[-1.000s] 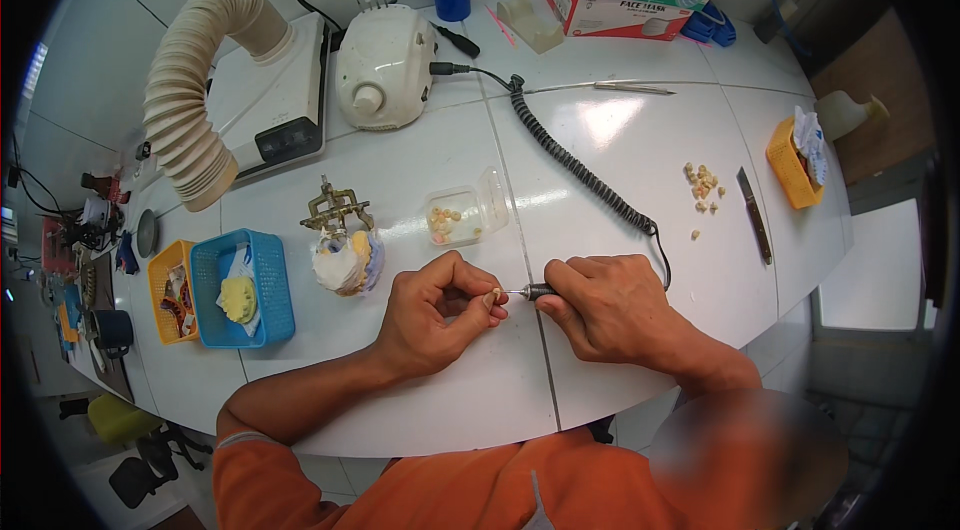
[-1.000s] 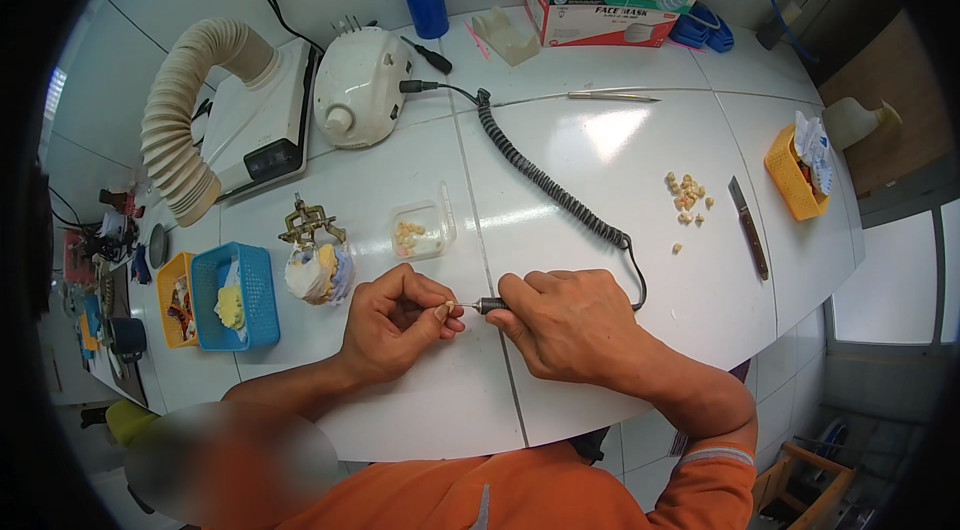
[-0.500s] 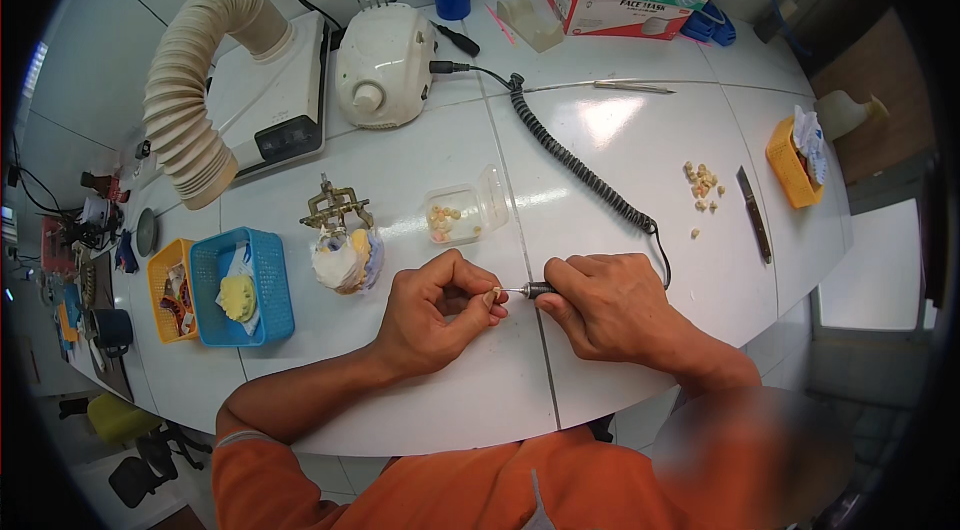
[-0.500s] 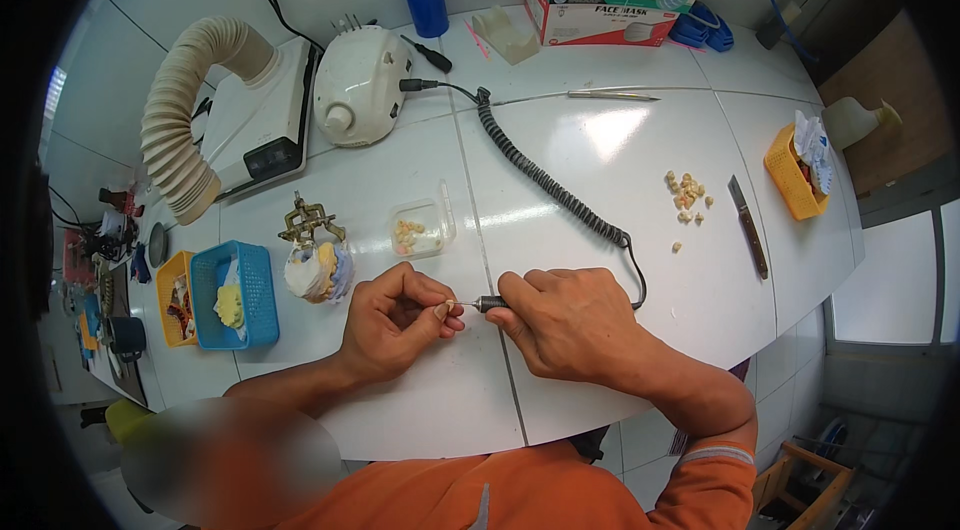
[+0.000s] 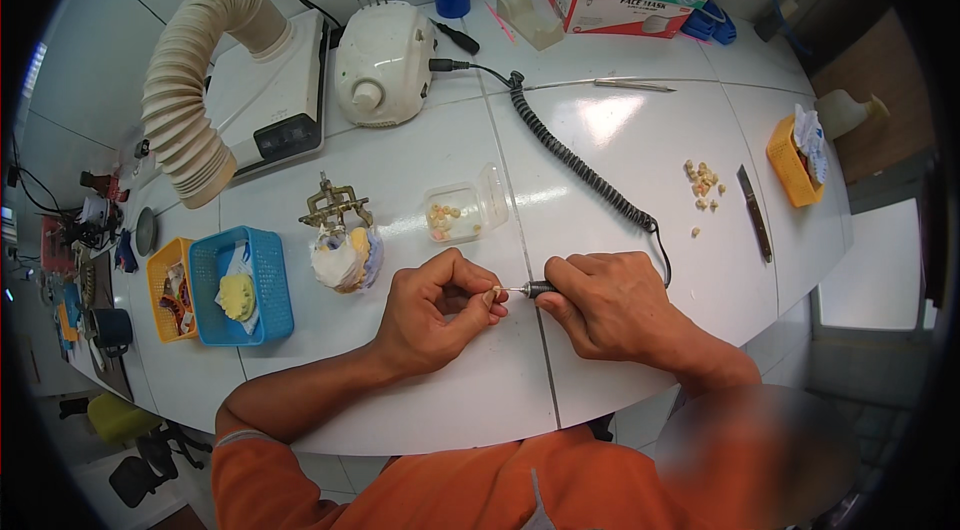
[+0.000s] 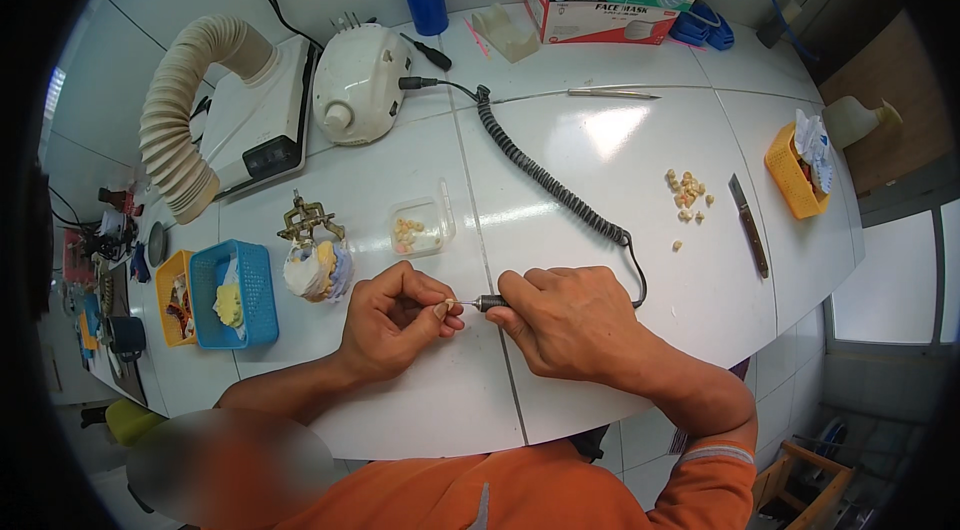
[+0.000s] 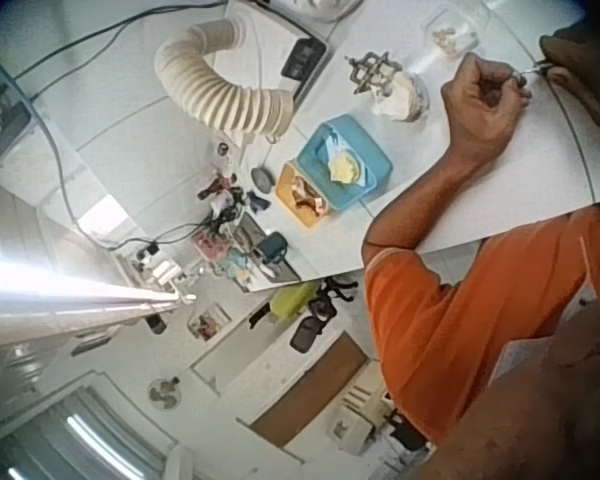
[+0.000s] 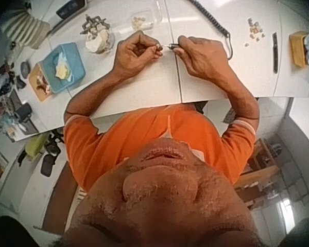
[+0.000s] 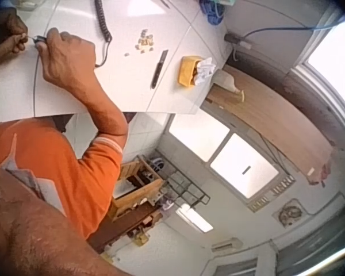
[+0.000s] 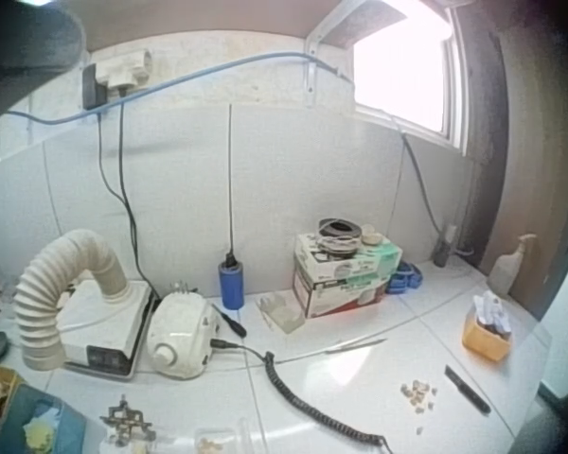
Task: Refining and grinding dental crown components using a rotary handpiece tool on a laboratory workbench.
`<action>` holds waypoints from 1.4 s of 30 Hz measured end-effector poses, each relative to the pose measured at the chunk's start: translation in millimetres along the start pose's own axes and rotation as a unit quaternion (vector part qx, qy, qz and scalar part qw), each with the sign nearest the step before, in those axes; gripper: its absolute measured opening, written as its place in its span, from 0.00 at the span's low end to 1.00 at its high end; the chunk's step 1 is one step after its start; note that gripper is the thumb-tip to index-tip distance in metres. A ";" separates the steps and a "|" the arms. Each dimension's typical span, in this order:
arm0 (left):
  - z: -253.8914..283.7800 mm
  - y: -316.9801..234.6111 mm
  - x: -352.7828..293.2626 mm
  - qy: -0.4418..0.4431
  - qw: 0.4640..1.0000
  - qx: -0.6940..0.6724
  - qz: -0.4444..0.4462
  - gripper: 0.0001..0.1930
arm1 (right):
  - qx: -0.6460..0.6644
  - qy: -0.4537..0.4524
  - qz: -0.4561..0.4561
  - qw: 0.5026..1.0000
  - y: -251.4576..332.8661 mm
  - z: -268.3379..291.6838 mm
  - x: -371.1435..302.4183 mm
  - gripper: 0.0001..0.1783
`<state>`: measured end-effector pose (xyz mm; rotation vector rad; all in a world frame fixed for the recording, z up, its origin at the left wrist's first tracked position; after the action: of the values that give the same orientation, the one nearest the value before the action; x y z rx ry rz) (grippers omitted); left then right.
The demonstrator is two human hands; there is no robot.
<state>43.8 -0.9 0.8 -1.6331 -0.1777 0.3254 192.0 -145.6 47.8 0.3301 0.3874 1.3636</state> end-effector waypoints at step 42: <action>-1.2 -5.6 0.3 0.027 0.994 -0.007 -0.107 0.09 | -0.084 -0.305 0.160 0.935 3.7 6.4 -7.2 0.20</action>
<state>44.9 -1.5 6.4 -1.6176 -0.3111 0.1166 190.6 -152.0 55.7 0.6702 -0.3129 1.5156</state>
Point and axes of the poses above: each hand's wrist, its own x-axis towards the middle knuckle, its own z-axis out of the back of the hand, y = z × x, the point moved 5 cm from there along x, towards the middle knuckle
